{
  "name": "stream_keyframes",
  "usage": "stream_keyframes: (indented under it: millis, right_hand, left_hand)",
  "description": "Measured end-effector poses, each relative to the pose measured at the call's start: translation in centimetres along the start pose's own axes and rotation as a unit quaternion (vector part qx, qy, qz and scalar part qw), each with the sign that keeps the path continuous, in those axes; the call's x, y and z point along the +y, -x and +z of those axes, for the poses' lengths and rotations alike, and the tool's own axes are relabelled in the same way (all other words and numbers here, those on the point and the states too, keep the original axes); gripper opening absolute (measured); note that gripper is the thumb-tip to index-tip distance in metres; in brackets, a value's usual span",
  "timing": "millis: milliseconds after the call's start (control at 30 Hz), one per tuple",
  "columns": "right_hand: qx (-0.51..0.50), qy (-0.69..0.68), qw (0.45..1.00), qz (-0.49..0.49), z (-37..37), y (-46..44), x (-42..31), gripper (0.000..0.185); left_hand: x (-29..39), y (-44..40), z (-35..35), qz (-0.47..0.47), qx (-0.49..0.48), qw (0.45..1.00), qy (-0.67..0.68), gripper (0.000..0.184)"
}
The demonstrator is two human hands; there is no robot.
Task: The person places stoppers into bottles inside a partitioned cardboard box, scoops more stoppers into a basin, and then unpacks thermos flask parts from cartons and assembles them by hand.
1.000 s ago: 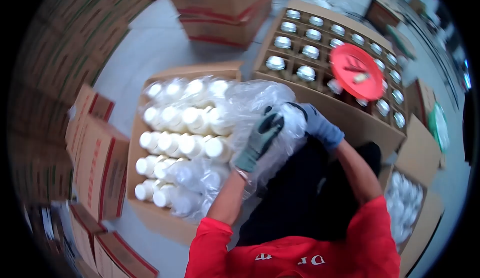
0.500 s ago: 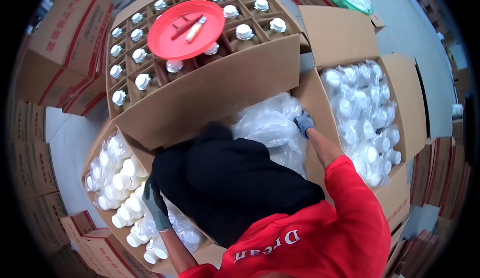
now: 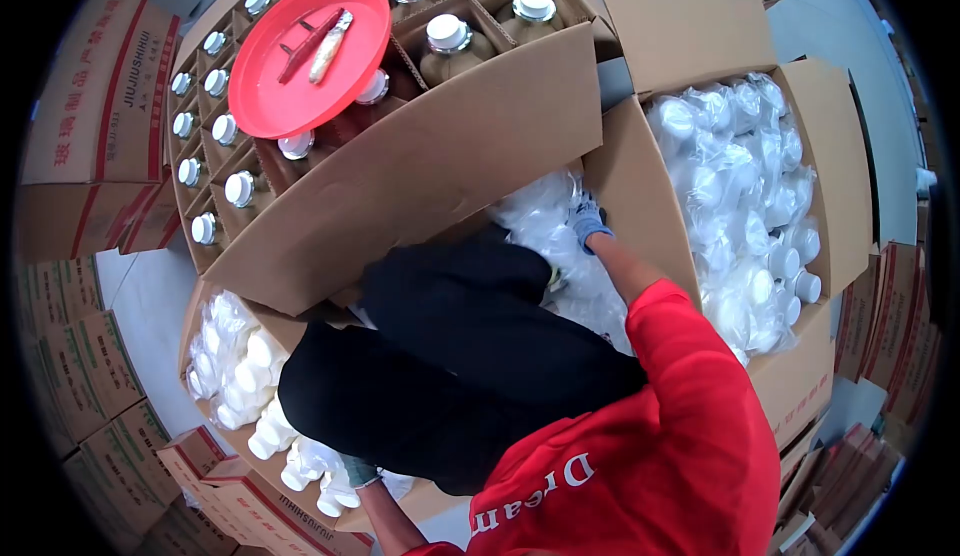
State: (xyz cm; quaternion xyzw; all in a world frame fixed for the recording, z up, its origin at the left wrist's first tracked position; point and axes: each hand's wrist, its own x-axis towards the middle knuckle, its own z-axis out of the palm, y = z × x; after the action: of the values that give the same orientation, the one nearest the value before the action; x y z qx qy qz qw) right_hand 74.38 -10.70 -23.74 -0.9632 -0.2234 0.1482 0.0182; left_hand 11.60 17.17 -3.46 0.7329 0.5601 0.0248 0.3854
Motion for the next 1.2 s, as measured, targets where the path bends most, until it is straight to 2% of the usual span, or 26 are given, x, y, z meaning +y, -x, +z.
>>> stream_keyframes:
  millis: [67, 100, 200, 267, 333, 433, 467, 500, 567, 600, 633, 667, 700, 733, 767, 800, 833, 867, 933, 967, 1000, 1067, 1167, 1200]
  right_hand:
    - [-0.099, -0.184, 0.971, 0.116, -3.5, -1.0, 0.1, 0.080]
    - [-0.154, -0.190, 0.957, 0.157, -4.0, -1.7, 0.6, 0.085]
    - [-0.183, -0.210, 0.959, 0.046, -6.2, -1.3, 2.9, 0.088]
    - [-0.133, -0.152, 0.979, 0.031, -9.4, 1.0, 3.0, 0.086]
    - [-0.067, -0.063, 0.995, 0.031, -17.0, 5.5, 1.0, 0.083]
    - [0.037, -0.281, 0.959, 0.023, -20.0, 13.0, 1.8, 0.074]
    - [-0.014, -0.308, 0.946, 0.099, -19.9, 16.1, 2.1, 0.070]
    - [-0.061, -0.334, 0.925, 0.170, -19.8, 19.0, 2.4, 0.066]
    - [-0.102, -0.068, 0.974, 0.193, -12.7, 24.2, 5.0, 0.063]
    - [-0.196, -0.190, 0.936, 0.221, -11.9, 24.3, 5.5, 0.067]
    - [-0.239, -0.229, 0.922, 0.201, -8.5, 24.9, 6.7, 0.071]
    - [-0.253, -0.280, 0.915, 0.141, -3.6, 25.7, 8.2, 0.074]
    - [-0.219, -0.332, 0.918, 0.013, 1.3, 26.3, 9.7, 0.078]
    - [-0.129, -0.343, 0.917, -0.159, 6.2, 25.5, 10.3, 0.082]
    - [-0.226, -0.562, 0.791, -0.080, 6.0, 22.7, 8.1, 0.079]
    - [-0.281, -0.747, 0.601, 0.029, 5.3, 18.9, 5.6, 0.075]
    - [-0.270, -0.800, 0.532, 0.064, 4.0, 15.7, 3.8, 0.072]
    - [-0.237, -0.820, 0.512, 0.097, 2.8, 12.6, 2.5, 0.069]
    - [-0.089, -0.660, 0.740, 0.100, 0.9, 8.6, 2.4, 0.064]
    - [-0.024, -0.547, 0.827, 0.130, 0.1, 6.6, 2.5, 0.063]
    - [-0.034, -0.440, 0.852, 0.283, -6.5, 5.5, 2.0, 0.060]
    - [0.006, -0.418, 0.867, 0.271, -5.0, 2.8, 2.6, 0.056]
    - [-0.035, -0.415, 0.882, 0.222, -3.7, -0.4, 4.2, 0.049]
    - [-0.042, -0.409, 0.881, 0.234, -3.2, -0.5, 4.3, 0.043]
  left_hand:
    - [0.6, -0.3, 0.9, 0.003, 0.000, 1.000, -0.007, 0.060]
    - [1.2, -0.4, 1.4, 0.005, -0.001, 1.000, -0.011, 0.059]
    - [3.1, -1.2, 1.9, 0.015, -0.008, 1.000, -0.022, 0.058]
    - [4.3, -1.8, 1.9, 0.028, -0.005, 0.999, -0.028, 0.058]
    - [5.7, -2.1, 1.7, 0.045, 0.000, 0.998, -0.033, 0.057]
    - [8.3, -1.9, 1.3, 0.058, -0.003, 0.997, -0.041, 0.056]
    - [9.5, -1.9, 1.3, 0.058, -0.007, 0.997, -0.049, 0.056]
    - [11.9, -1.8, 0.8, 0.019, -0.042, 0.997, -0.067, 0.055]
    - [15.2, -1.4, 0.4, -0.036, -0.087, 0.992, -0.083, 0.055]
    - [16.0, -1.0, 0.4, -0.053, -0.096, 0.991, -0.079, 0.055]
    - [15.4, -0.5, 0.6, -0.050, -0.084, 0.994, -0.051, 0.056]
    - [14.7, -0.3, 0.7, -0.027, -0.071, 0.996, -0.043, 0.057]
    - [14.0, 0.0, 0.8, -0.003, -0.059, 0.998, -0.036, 0.058]
    - [13.1, 0.3, 0.8, 0.037, -0.046, 0.997, -0.049, 0.060]
    - [12.4, 0.8, 0.8, 0.075, -0.031, 0.995, -0.064, 0.061]
    - [12.1, 1.1, 0.6, 0.071, -0.034, 0.993, -0.089, 0.062]
    - [11.7, 1.5, 0.0, 0.066, -0.037, 0.990, -0.117, 0.064]
    - [11.7, 1.8, -0.7, 0.060, -0.039, 0.987, -0.144, 0.065]
    - [12.3, 3.0, -0.3, 0.074, 0.013, 0.994, -0.085, 0.060]
    - [12.6, 3.2, -0.1, 0.080, 0.040, 0.995, -0.053, 0.057]
    - [13.1, 3.3, -0.3, 0.065, 0.009, 0.994, -0.083, 0.053]
    - [14.4, 3.6, -0.8, 0.027, -0.053, 0.988, -0.140, 0.047]
    - [15.3, 4.1, 0.9, 0.052, 0.035, 0.998, 0.001, 0.035]
    - [15.9, 4.1, 1.9, 0.059, 0.070, 0.995, 0.051, 0.031]
